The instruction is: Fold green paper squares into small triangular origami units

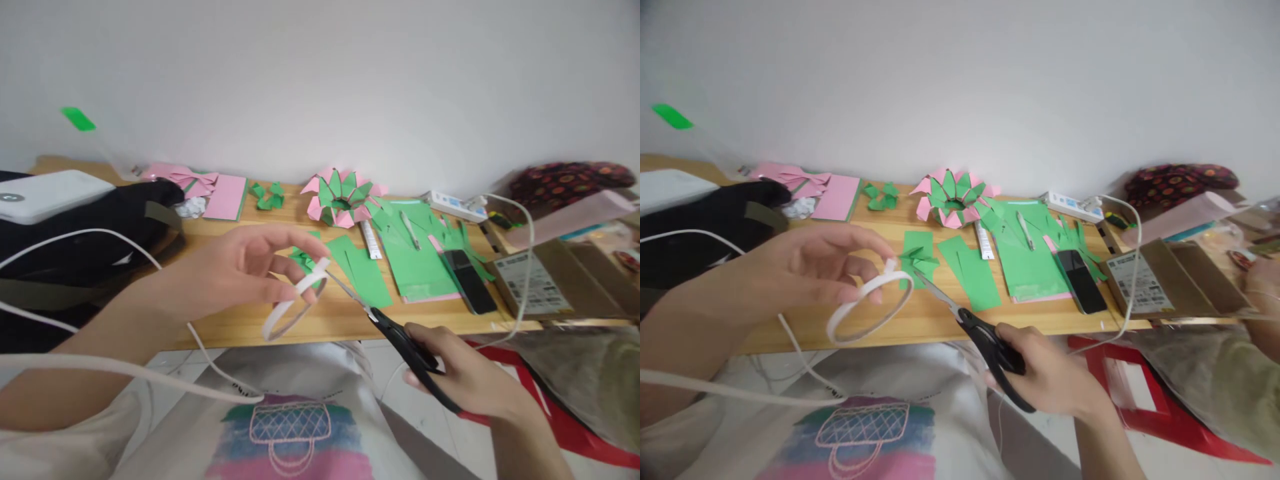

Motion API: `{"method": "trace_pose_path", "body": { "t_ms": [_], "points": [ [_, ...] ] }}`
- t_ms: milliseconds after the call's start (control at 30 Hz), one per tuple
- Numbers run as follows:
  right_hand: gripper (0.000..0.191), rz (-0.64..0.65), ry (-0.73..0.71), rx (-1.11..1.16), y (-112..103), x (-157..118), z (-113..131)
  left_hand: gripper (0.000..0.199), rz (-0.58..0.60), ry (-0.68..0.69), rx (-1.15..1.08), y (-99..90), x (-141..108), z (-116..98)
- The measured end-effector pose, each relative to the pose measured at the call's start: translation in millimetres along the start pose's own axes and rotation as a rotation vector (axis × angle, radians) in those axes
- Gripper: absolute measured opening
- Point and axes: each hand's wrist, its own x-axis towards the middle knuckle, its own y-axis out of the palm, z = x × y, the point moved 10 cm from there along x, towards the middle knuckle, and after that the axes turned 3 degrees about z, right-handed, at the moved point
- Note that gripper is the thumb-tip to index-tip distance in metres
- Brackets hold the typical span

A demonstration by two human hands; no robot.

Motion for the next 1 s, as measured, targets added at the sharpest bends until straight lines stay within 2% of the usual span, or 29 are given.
{"method": "trace_pose_path", "body": {
  "t_ms": [100,200,267,367,467,567,833,1000],
  "points": [
    [0.032,-0.091,0.142,-0.045,-8.8,-1.1,-28.1,0.039,-0.215,-0.043,0.262,-38.1,-5.7,19.7],
    [0.040,-0.302,0.385,-0.118,-36.0,-6.1,-70.3,0.052,-0.398,-0.161,0.600,-81.7,-14.4,49.7],
    [0.041,-0.433,0.539,-0.190,-56.0,-8.6,-95.0,0.057,-0.427,-0.237,0.817,-102.7,-16.9,69.3],
    [0.040,-0.550,0.706,-0.276,-79.4,-6.1,-121.4,0.059,-0.422,-0.286,0.894,-121.2,-16.2,90.8],
    [0.040,-0.599,0.794,-0.346,-94.8,-0.3,-134.8,0.056,-0.426,-0.318,0.949,-126.8,-14.8,96.4],
    [0.040,-0.583,0.827,-0.390,-99.6,6.5,-139.4,0.050,-0.439,-0.320,1.013,-122.6,-14.7,91.1],
    [0.040,-0.498,0.856,-0.439,-86.0,28.6,-134.6,0.053,-0.453,-0.321,1.158,-111.3,-15.3,79.7],
    [0.037,-0.419,0.821,-0.503,-75.7,40.4,-126.0,0.048,-0.505,-0.221,1.043,-104.8,-14.2,70.1]
  ]
}}
